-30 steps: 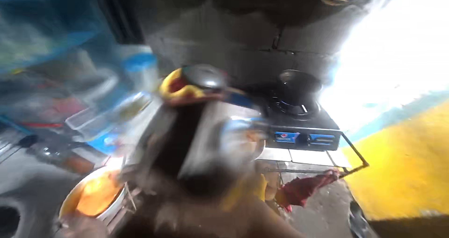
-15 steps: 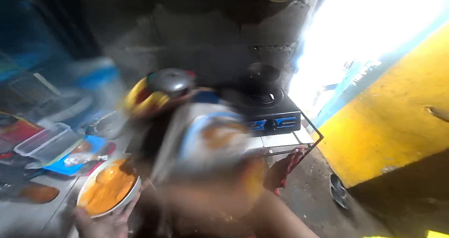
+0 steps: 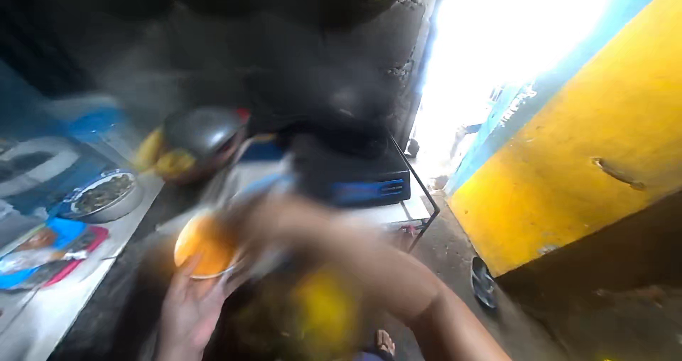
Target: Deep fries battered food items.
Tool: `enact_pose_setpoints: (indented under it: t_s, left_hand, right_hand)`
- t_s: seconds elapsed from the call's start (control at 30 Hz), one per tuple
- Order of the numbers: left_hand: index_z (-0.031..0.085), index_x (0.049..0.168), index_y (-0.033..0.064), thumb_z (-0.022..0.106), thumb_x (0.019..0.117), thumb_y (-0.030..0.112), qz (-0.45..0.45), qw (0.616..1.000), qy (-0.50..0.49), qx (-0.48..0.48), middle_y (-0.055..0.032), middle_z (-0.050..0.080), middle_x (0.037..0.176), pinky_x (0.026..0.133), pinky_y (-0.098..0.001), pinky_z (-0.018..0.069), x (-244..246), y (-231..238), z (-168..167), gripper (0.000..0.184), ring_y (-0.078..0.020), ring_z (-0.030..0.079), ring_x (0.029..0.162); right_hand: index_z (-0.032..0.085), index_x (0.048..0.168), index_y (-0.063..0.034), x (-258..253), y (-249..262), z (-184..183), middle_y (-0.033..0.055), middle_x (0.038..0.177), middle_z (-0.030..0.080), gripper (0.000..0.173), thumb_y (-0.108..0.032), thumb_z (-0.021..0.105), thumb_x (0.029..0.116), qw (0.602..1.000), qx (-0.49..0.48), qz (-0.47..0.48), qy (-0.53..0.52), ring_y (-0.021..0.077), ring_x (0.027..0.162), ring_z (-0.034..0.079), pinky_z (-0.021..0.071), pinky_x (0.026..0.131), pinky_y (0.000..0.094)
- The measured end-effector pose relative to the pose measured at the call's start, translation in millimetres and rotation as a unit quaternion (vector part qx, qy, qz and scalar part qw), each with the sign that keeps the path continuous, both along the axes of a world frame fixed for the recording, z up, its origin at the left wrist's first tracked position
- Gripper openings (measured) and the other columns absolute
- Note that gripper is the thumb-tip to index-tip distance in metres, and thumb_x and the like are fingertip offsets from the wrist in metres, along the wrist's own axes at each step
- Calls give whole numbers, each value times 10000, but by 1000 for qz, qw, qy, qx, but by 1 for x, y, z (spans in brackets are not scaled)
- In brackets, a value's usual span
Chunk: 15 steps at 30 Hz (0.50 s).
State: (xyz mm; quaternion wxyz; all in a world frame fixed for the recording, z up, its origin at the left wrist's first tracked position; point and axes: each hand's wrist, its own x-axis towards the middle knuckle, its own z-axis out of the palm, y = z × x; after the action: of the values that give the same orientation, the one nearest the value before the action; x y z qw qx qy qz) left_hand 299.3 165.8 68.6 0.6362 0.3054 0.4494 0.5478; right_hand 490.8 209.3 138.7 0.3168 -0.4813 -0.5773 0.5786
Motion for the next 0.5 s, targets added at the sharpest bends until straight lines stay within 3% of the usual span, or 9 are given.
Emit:
enact_pose_setpoints:
  t_s: [0.07, 0.17, 0.27, 0.37, 0.5]
  left_hand:
    - [381, 1475, 174, 293, 1052, 490, -37, 999, -37, -8, -161, 570, 1390, 814, -653, 572, 22, -2, 5, 535, -410, 636, 1178]
    - [376, 1499, 139, 235, 1081, 521, -52, 998, -42, -22, -179, 579, 1376, 772, -599, 605, 58, -8, 17, 583, -395, 659, 1138]
    - [365, 1506, 142, 173, 1088, 543, -18, 998, -52, -8, -183, 602, 1342, 772, -591, 616, 87, -9, 19, 611, -380, 676, 1120]
    - [395, 1500, 149, 135, 1087, 551, -4, 999, -31, -9, -191, 632, 1301, 741, -577, 623, 114, -12, 22, 632, -387, 696, 1070]
    - [446, 1466, 145, 163, 1079, 579, -4, 999, -39, -38, -198, 643, 1265, 759, -542, 619, 146, -16, 25, 647, -365, 700, 1047]
  right_hand:
    - [584, 1256, -14, 32, -10, 15, 90, 965, 612, 298, -228, 443, 1104, 1000, -6, 9, -16, 152, 737, 611, 549, 624, 336]
    - [607, 1248, -23, 70, -19, 19, 38, 918, 613, 260, -176, 456, 1100, 1000, -2, 24, 3, 86, 713, 610, 552, 612, 261]
    - [617, 1065, -71, 110, -28, 16, -29, 823, 619, 192, -120, 434, 1096, 999, 21, 13, 39, 52, 717, 624, 571, 655, 240]
    - [694, 1031, -66, 156, -36, 17, 5, 914, 696, 212, -140, 500, 1067, 989, 133, -58, 25, 100, 823, 675, 595, 788, 300]
    - [700, 952, -163, 193, -44, 27, -74, 823, 676, 215, -208, 519, 1059, 942, 310, -114, 60, 22, 659, 608, 553, 613, 205]
